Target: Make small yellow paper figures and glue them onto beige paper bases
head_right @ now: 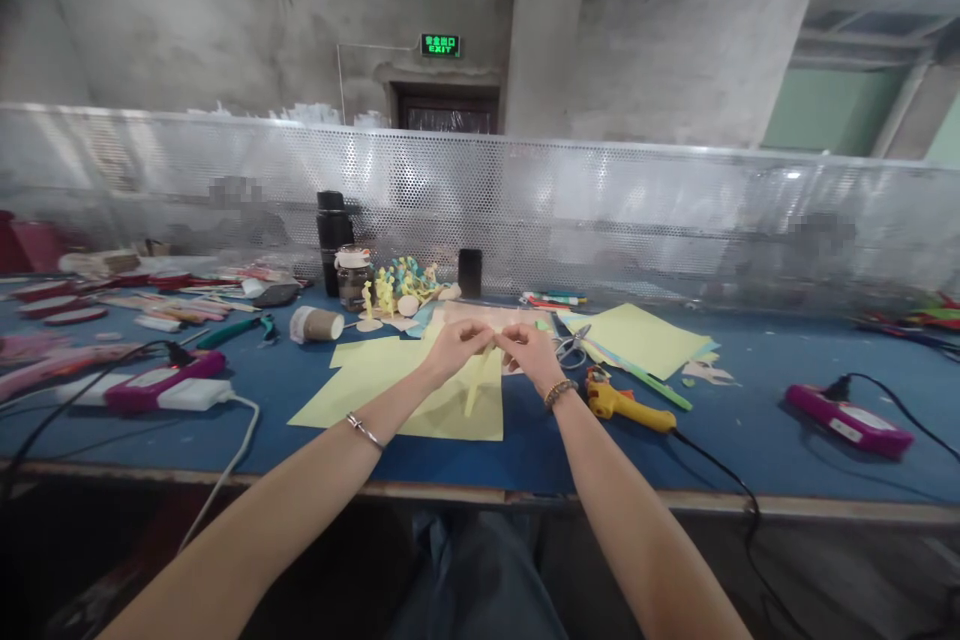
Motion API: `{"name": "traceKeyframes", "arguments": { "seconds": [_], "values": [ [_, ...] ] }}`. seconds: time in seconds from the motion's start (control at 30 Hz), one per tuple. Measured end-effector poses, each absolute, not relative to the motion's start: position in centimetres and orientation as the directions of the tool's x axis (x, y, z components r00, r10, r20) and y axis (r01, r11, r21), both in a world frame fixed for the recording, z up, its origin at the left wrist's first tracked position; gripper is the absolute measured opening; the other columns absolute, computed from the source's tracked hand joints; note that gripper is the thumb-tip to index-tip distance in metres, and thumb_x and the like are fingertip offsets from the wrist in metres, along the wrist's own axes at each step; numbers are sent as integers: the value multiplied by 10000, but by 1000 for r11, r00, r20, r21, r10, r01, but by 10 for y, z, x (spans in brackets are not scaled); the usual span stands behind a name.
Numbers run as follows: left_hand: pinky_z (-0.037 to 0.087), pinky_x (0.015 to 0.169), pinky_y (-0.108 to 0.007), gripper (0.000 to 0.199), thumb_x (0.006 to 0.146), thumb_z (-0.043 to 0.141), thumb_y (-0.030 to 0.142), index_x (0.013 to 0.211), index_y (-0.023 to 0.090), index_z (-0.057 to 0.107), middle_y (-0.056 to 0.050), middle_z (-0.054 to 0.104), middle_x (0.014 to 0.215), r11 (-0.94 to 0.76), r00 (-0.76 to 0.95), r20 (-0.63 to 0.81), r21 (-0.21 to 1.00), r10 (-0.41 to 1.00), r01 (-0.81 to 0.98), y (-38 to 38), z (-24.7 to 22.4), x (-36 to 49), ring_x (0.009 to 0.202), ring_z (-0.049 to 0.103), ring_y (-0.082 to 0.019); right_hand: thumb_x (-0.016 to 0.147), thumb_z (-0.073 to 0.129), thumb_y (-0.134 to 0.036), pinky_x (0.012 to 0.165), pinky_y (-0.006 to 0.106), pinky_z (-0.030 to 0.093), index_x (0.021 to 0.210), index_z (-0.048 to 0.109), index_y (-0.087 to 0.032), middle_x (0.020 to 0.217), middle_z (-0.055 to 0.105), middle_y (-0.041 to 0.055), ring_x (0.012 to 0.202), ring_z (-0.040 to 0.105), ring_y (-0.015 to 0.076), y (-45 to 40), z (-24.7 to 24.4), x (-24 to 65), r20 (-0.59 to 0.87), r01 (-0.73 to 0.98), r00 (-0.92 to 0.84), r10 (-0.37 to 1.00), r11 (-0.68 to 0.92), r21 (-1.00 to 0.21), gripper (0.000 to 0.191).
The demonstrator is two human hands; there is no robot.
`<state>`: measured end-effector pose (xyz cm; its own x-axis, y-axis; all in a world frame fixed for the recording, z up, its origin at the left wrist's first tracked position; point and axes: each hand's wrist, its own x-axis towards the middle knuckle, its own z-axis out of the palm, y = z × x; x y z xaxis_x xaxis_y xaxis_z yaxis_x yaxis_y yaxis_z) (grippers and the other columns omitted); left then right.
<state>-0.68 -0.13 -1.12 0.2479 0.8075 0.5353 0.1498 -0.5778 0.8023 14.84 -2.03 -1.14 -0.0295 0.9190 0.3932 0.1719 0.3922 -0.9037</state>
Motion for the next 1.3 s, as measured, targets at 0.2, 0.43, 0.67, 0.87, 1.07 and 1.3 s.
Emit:
{"name": "traceKeyframes", "arguments": {
  "seconds": [0.2, 0.43, 0.67, 0.87, 1.07, 1.3],
  "values": [
    [474, 645, -268, 242, 706, 628, 372, 755, 136, 652, -58, 664, 764, -598, 225, 566, 794, 793, 111, -2, -10, -8, 679, 598, -144, 670, 649, -375, 399, 183, 436, 750, 596, -131, 565, 558, -17, 444, 520, 76, -22, -10, 147, 398, 165, -76, 914, 405, -899, 263],
    [478, 621, -263, 236, 719, 611, 367, 742, 138, 658, -54, 670, 738, -586, 190, 558, 796, 808, 151, -5, -6, -9, 660, 603, -147, 659, 654, -379, 407, 190, 451, 767, 600, -138, 665, 612, 11, 467, 536, 77, -24, -9, 146, 388, 106, -86, 918, 395, -912, 270],
    [481, 601, -260, 251, 725, 597, 376, 749, 131, 645, -44, 658, 723, -569, 202, 539, 811, 818, 138, 1, -10, -7, 607, 582, -130, 649, 665, -378, 404, 197, 463, 777, 546, -153, 663, 616, 5, 461, 560, 88, -22, -10, 146, 386, 49, -51, 921, 389, -920, 284],
    [474, 612, -253, 247, 740, 579, 370, 758, 134, 649, -47, 666, 741, -589, 210, 556, 792, 804, 159, -1, -7, -7, 638, 594, -137, 665, 649, -403, 412, 202, 476, 765, 564, -148, 689, 630, 19, 460, 570, 89, -19, -12, 146, 422, 106, -74, 904, 428, -898, 287],
    [474, 588, -241, 241, 696, 635, 376, 767, 146, 648, -46, 668, 768, -579, 230, 545, 808, 806, 112, -3, -6, -4, 660, 606, -143, 660, 662, -427, 404, 202, 481, 757, 537, -147, 654, 615, 17, 455, 571, 96, -18, -13, 147, 461, 124, -83, 883, 468, -875, 322],
    [472, 564, -238, 254, 709, 620, 397, 757, 148, 642, -36, 655, 729, -574, 211, 546, 813, 811, 99, 0, -8, -6, 621, 602, -133, 666, 655, -433, 432, 216, 501, 788, 569, -143, 667, 599, 18, 535, 609, 126, -19, -11, 147, 476, 145, -55, 878, 479, -866, 326]
  ]
}}
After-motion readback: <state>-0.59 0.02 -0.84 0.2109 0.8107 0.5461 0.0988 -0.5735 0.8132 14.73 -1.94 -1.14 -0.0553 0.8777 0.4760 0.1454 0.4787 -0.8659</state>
